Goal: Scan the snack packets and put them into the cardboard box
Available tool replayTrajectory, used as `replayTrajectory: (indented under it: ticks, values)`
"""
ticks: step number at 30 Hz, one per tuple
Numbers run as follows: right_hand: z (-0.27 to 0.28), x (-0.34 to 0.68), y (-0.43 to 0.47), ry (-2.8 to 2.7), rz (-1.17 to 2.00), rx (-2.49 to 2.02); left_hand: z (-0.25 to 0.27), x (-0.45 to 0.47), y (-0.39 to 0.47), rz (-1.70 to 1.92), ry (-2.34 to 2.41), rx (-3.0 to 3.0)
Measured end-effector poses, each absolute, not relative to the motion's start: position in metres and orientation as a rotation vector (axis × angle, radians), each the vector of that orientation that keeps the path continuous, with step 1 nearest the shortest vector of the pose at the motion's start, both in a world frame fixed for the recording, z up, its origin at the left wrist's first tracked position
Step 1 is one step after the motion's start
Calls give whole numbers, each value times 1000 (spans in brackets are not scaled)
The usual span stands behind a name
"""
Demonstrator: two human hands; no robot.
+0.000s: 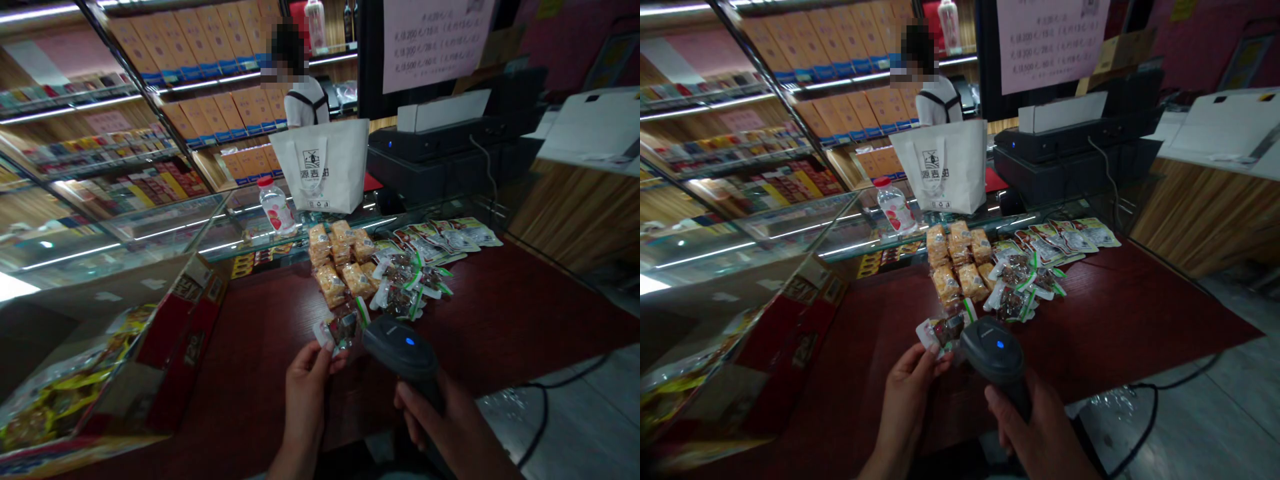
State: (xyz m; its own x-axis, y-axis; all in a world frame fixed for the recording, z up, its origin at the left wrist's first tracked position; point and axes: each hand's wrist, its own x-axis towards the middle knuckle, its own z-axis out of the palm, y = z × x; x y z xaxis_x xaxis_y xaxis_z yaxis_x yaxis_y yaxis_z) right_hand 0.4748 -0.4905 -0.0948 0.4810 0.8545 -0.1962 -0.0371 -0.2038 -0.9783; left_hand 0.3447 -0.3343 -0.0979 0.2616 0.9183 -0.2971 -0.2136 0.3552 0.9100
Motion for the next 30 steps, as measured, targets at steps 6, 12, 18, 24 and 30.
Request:
replayTrajectory:
  ticks: [6,12,18,24,30]
  values:
    - [-94,478,-492,-771,978,-1563,-94,346,-335,890,1013,968]
    - [-92,480,-494,-785,950,-1530,-93,350,-337,889,1026,962]
    - [-94,493,-498,-642,958,-1452,-85,369,-332,847,970,960]
    - [-107,514,-509,-419,804,-1420,-50,416,-289,757,841,1165]
    - [-118,521,-509,-209,747,-1365,-29,488,-252,565,807,1270]
